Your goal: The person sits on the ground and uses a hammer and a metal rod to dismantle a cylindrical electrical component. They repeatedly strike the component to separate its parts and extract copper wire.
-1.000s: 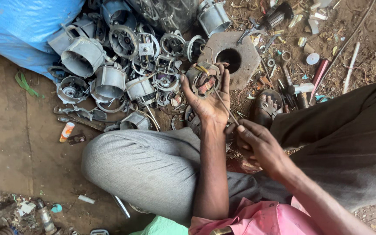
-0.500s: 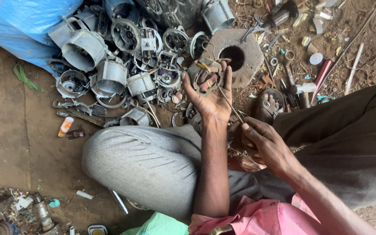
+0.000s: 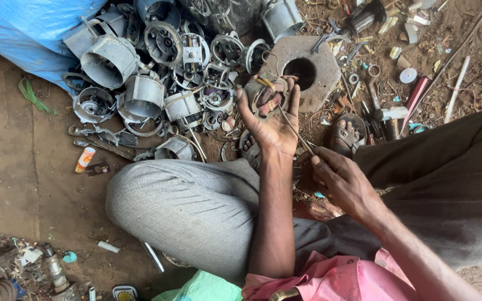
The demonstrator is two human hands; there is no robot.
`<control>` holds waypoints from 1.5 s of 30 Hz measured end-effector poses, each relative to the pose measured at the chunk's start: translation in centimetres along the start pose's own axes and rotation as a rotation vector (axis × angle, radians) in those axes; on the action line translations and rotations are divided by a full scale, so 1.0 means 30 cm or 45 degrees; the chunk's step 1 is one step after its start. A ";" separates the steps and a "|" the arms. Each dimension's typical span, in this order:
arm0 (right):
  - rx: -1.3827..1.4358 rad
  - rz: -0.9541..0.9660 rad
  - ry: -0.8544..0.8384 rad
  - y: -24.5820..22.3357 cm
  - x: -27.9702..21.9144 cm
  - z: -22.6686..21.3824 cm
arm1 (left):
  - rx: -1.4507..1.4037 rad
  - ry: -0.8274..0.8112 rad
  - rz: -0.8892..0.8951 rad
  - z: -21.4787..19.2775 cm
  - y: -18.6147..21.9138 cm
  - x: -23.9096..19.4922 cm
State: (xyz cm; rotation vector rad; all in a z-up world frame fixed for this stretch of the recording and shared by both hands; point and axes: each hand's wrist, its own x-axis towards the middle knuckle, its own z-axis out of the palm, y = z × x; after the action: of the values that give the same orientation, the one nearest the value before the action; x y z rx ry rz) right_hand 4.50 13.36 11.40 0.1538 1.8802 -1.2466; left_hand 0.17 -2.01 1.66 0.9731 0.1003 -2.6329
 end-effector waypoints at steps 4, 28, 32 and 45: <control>0.343 0.227 -0.092 0.007 0.000 0.010 | 0.097 -0.083 0.042 -0.002 0.000 -0.004; -1.113 -0.483 -0.053 -0.261 0.029 -0.175 | 0.424 -0.293 -0.087 -0.009 -0.015 -0.023; -1.337 -0.299 -0.127 -0.323 0.042 -0.176 | 0.364 -0.260 -0.187 -0.031 -0.019 -0.014; -1.621 -0.292 -0.201 -0.414 0.156 -0.223 | 0.208 -0.064 -0.160 -0.034 -0.024 0.024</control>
State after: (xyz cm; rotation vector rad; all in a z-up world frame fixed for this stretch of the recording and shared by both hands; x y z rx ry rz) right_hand -8.76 11.02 17.72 -0.8195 2.2218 -0.0025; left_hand 0.05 -1.35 0.39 0.9810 -0.0692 -2.8151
